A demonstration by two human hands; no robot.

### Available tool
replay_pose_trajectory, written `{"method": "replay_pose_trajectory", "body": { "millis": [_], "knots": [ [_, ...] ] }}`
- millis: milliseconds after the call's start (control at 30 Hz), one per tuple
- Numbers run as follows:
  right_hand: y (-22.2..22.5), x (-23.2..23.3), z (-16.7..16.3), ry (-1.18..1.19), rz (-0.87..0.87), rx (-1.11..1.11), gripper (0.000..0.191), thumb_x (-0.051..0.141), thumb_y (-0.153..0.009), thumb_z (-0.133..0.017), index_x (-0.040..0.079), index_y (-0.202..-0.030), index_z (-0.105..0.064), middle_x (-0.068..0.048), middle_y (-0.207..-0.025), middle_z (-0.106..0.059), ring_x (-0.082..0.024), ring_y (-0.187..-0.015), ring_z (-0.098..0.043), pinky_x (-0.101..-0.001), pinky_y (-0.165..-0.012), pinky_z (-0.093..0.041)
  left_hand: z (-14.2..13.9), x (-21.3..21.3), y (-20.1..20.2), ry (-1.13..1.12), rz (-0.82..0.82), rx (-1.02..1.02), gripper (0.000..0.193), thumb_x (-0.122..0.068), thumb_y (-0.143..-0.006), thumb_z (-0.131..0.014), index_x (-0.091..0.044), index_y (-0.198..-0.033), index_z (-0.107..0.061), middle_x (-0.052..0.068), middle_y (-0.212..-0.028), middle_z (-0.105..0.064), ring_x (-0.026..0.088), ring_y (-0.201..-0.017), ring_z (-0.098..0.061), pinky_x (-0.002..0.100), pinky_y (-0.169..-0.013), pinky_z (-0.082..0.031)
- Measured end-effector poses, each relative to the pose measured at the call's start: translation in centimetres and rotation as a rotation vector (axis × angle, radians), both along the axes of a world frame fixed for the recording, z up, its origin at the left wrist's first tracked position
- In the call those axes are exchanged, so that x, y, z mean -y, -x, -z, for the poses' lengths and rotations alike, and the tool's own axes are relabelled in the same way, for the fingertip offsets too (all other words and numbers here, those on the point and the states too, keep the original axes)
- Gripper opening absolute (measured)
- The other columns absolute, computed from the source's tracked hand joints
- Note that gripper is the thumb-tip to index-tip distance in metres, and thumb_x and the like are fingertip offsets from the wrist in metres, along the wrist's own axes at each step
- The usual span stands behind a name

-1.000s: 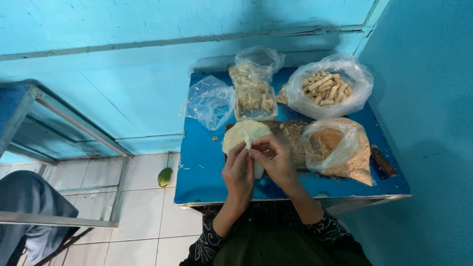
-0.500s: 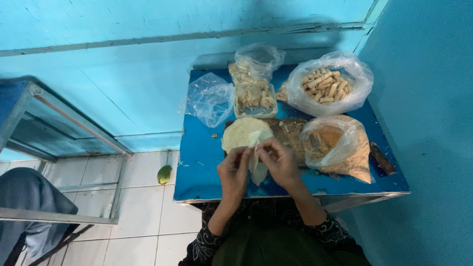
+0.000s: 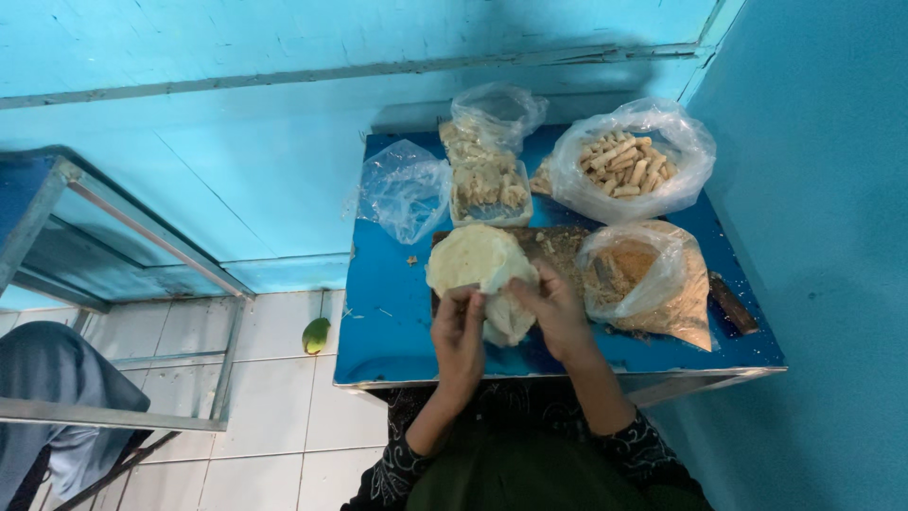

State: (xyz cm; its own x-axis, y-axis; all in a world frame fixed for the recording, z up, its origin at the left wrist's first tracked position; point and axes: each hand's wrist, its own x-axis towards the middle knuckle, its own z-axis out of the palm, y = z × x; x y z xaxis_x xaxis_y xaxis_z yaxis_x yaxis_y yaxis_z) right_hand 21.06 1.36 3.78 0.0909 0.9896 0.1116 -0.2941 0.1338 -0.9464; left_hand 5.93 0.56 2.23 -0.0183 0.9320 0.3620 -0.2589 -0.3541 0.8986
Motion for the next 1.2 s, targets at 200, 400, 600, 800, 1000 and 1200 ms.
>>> {"method": "replay_pose_trajectory", "body": {
  "millis": [200, 400, 600, 800, 1000, 1200],
  "knots": [
    [1.1, 1.2, -1.5, -0.24, 0.39, 0.773, 0.023, 0.017, -0.088, -0.08, 0.005, -0.106, -0.071, -0.005, -0.094, -0.072, -0.012, -0.081, -0.068, -0.0306, -0.07, -0.055, 0.0, -1.9, 0.1, 0.31, 0.2, 0.239, 0.032, -0.005, -0.092, -0.067, -0.007, -0.124, -0.061, -0.002, -0.103, -0.07, 0.005, -0.088, -0.065, 0.022, -0.075, -0.053],
    [-0.1, 0.1, -0.8, -0.023, 0.174, 0.176, 0.014, 0.013, -0.091, -0.077, 0.007, -0.1, -0.07, -0.01, -0.096, -0.075, -0.017, -0.082, -0.07, -0.0346, -0.072, -0.059, 1.1, -3.3, 1.4, 0.282, 0.31, 0.486, 0.01, -0.007, -0.104, -0.068, 0.002, -0.106, -0.066, 0.006, -0.102, -0.071, 0.014, -0.091, -0.067, 0.032, -0.08, -0.057],
    [-0.8, -0.8, 0.1, 0.113, -0.09, -0.461, 0.027, 0.015, -0.095, -0.069, 0.007, -0.118, -0.06, -0.01, -0.115, -0.071, -0.02, -0.104, -0.071, -0.0372, -0.09, -0.06, 0.4, -3.1, 1.8, 0.324, 0.313, 0.553, 0.01, -0.013, -0.101, -0.067, -0.004, -0.103, -0.067, 0.004, -0.103, -0.072, 0.013, -0.093, -0.068, 0.031, -0.082, -0.057],
    [-0.4, -1.2, 1.2, 0.197, -0.193, -0.47, 0.043, 0.017, -0.093, -0.071, 0.005, -0.133, -0.06, -0.009, -0.12, -0.07, -0.022, -0.108, -0.069, -0.0396, -0.093, -0.058, -0.6, -2.2, 2.1, 0.358, 0.289, 0.531, 0.013, -0.014, -0.105, -0.06, -0.003, -0.108, -0.064, 0.007, -0.108, -0.072, 0.015, -0.096, -0.069, 0.032, -0.086, -0.057],
    [-5.0, -1.6, 1.7, 0.228, -0.079, -0.593, 0.041, 0.022, -0.093, -0.071, 0.001, -0.127, -0.062, -0.01, -0.117, -0.071, -0.023, -0.105, -0.072, -0.0413, -0.093, -0.059, -0.8, -3.7, 5.7, 0.345, 0.202, 0.766, 0.014, -0.019, -0.107, -0.055, -0.006, -0.11, -0.06, 0.009, -0.111, -0.071, 0.018, -0.097, -0.072, 0.036, -0.086, -0.06],
    [-9.1, -1.8, -1.4, 0.035, 0.09, -0.318, 0.029, 0.013, -0.099, -0.073, 0.002, -0.124, -0.063, -0.009, -0.109, -0.068, -0.02, -0.096, -0.069, -0.0376, -0.085, -0.058, -0.3, -5.1, 11.7, 0.229, -0.07, 0.672, 0.016, -0.015, -0.107, -0.059, -0.003, -0.116, -0.063, 0.01, -0.108, -0.071, 0.017, -0.093, -0.07, 0.033, -0.082, -0.059]
  ]
}}
